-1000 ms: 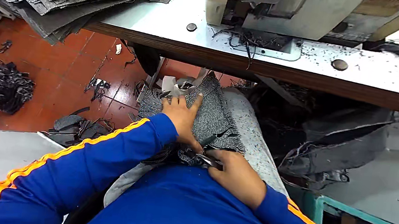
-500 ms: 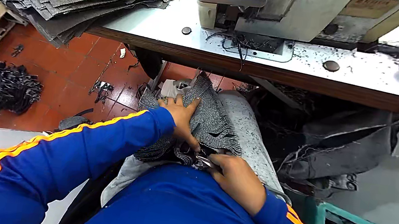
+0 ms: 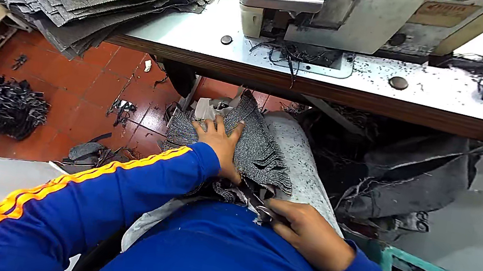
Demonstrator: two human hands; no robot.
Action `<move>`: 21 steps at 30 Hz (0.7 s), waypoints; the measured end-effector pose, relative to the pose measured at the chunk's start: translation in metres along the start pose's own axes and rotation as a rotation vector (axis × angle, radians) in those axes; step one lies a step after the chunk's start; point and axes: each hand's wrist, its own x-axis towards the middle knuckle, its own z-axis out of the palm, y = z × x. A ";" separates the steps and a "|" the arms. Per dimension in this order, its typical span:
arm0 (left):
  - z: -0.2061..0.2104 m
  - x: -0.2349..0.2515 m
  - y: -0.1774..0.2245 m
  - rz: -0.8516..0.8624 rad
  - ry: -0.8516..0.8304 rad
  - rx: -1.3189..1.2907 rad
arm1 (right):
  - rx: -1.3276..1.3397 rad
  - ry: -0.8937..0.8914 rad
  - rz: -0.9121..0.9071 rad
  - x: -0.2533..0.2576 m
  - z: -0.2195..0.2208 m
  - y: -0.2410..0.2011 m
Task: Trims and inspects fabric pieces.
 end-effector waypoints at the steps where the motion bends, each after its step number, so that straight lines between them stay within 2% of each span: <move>1: 0.001 0.001 0.000 0.004 0.005 0.017 | 0.005 -0.007 0.001 0.002 -0.001 0.000; 5: -0.006 0.003 -0.025 0.049 0.007 -0.107 | 0.025 0.094 0.013 -0.001 -0.004 0.004; 8: -0.011 0.015 -0.068 0.136 0.022 -0.420 | 0.049 0.240 0.061 -0.006 -0.008 0.010; 11: -0.013 0.017 -0.115 0.360 0.017 -0.803 | 0.115 0.280 0.098 -0.002 -0.011 0.011; 14: -0.003 0.007 -0.139 0.491 0.049 -1.163 | 0.195 0.326 0.148 -0.002 -0.011 0.021; 16: 0.003 -0.004 -0.150 0.503 0.098 -1.260 | 0.355 0.407 0.271 -0.008 -0.027 0.033; 17: 0.001 -0.013 -0.153 0.419 0.102 -1.241 | 0.445 0.492 0.353 -0.011 -0.037 0.037; 21: -0.001 -0.031 -0.168 -0.261 -0.035 -1.030 | 0.882 0.828 0.642 -0.036 -0.077 0.041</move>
